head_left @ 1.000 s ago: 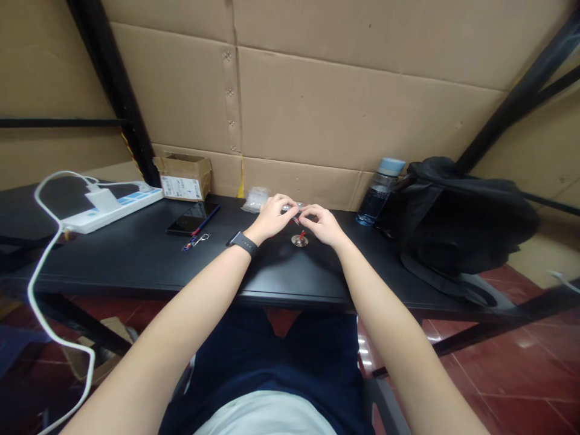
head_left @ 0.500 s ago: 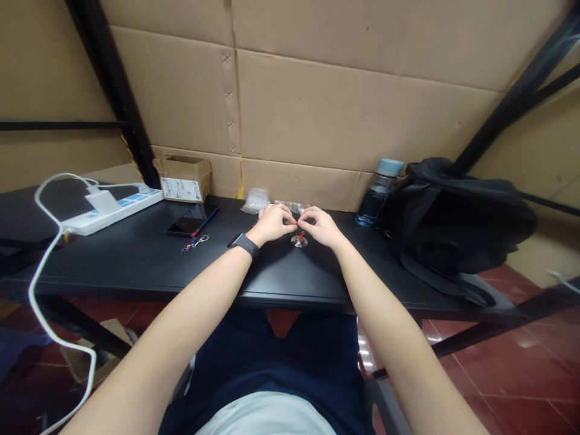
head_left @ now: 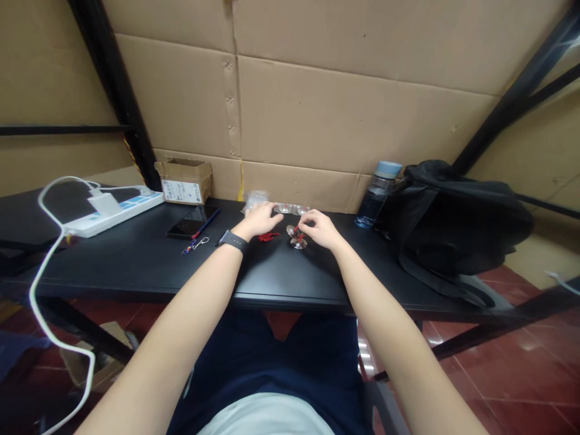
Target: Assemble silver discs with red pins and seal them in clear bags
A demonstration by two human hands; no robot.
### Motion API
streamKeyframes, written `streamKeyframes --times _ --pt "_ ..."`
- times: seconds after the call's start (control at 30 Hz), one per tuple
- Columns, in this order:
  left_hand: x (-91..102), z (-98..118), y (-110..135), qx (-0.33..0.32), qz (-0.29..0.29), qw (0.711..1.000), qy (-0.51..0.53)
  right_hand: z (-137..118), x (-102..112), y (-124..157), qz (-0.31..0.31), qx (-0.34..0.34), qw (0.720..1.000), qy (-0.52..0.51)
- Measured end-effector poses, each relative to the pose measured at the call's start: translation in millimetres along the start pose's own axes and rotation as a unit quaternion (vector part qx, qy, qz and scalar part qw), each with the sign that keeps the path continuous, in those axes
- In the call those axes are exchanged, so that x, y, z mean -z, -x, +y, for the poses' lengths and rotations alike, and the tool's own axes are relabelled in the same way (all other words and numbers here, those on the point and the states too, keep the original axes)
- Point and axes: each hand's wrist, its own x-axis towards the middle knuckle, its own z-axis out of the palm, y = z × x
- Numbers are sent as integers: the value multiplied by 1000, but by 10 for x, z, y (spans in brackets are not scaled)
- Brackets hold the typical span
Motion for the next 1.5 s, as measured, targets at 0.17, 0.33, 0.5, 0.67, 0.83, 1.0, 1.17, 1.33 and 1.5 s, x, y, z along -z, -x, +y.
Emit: streamKeyframes --times 0.17,0.33,0.5,0.67,0.83,1.0,1.17,1.33,1.5 --pt "102 -415 -29 128 -61 986 -83 -36 13 6 -22 -15 1000 10" --pt "8 -513 -39 110 -136 981 -83 -45 -9 6 -56 -14 998 16" --pt "-73 -537 -68 100 -98 989 -52 -46 -18 12 -89 -10 996 17" --pt "-49 -589 -61 92 -15 995 -46 -79 -18 44 -143 -7 989 -39" --pt "-34 -357 -16 4 105 994 -42 -76 11 62 -175 6 984 -34" --pt "-152 76 57 -140 45 988 -49 -47 99 72 -200 25 978 48" --pt "-162 294 133 -178 10 983 -35 -11 124 69 -173 34 981 85" --pt "-47 233 152 -234 -35 971 -17 -38 136 72 -187 5 979 85" --pt "-33 124 102 -240 -69 968 9 -81 162 74 -199 -21 977 73"
